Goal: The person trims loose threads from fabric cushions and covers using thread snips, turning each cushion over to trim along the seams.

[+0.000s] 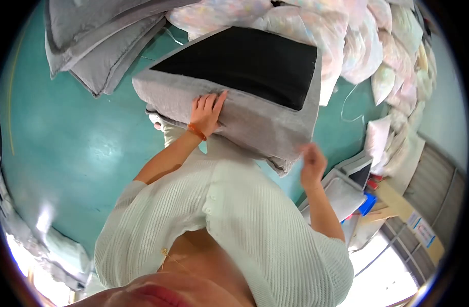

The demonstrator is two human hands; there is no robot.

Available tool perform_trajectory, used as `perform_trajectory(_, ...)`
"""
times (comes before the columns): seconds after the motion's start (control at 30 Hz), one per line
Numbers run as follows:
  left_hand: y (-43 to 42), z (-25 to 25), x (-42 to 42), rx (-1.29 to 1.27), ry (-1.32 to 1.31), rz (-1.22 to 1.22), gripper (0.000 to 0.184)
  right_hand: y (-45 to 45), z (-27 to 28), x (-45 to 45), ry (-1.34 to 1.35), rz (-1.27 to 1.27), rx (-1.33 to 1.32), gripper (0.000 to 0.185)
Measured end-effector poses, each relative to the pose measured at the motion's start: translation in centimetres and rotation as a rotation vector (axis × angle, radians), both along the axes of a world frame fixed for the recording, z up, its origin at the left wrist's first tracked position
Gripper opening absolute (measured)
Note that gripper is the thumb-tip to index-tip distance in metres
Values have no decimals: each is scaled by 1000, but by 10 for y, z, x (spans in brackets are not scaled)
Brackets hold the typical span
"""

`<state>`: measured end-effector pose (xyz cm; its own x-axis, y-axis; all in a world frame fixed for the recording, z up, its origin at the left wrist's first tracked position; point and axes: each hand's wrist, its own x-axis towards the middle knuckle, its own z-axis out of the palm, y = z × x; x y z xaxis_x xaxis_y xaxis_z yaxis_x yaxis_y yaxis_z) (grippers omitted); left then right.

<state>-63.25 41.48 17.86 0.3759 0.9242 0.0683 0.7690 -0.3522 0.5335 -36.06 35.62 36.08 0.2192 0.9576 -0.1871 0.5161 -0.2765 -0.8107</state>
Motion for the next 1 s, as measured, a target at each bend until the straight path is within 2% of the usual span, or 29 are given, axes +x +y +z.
perform_trajectory(0.03,-9,2,4,-42,4,10,99,-2,4,14,-94,-214,44,13)
perform_trajectory(0.07,-14,2,4,-39,10,-35,99,-8,-4,35,22,-363,44,13)
perform_trajectory(0.13,-24,4,7,-132,74,32,96,-21,-24,55,-21,-645,-47,13)
perform_trajectory(0.23,-33,-2,2,-61,47,-16,95,-46,-53,50,83,-815,-182,19)
perform_trajectory(0.27,-33,-7,1,-62,46,-45,95,-44,-56,42,32,-751,-220,22)
perform_trajectory(0.37,-33,-16,-5,30,63,-21,95,-27,-54,15,151,-739,-313,23)
perform_trajectory(0.43,-34,-3,2,-2,53,-24,93,-26,-40,14,-26,-546,-274,31)
perform_trajectory(0.47,-35,0,2,-49,43,-12,90,-24,-31,10,-18,-540,-284,31)
perform_trajectory(0.57,-34,-3,0,-4,182,-24,81,-11,-19,-11,-133,-379,-155,52)
perform_trajectory(0.6,-31,-2,-2,2,202,0,81,-11,-22,-13,-114,-354,-149,52)
perform_trajectory(0.67,-28,0,-2,5,66,-38,72,-9,-29,-14,-286,-344,-103,50)
perform_trajectory(0.7,-26,-2,-2,74,150,-48,63,-7,-30,-17,-310,-374,-88,46)
perform_trajectory(0.8,-23,2,1,-19,53,-42,58,-2,-36,-18,-309,-404,-10,39)
perform_trajectory(0.93,-21,-4,0,36,101,-90,57,5,-41,-11,-282,-336,68,32)
perform_trajectory(1.0,-20,-3,1,26,117,-82,57,12,-41,-9,-182,-365,82,29)
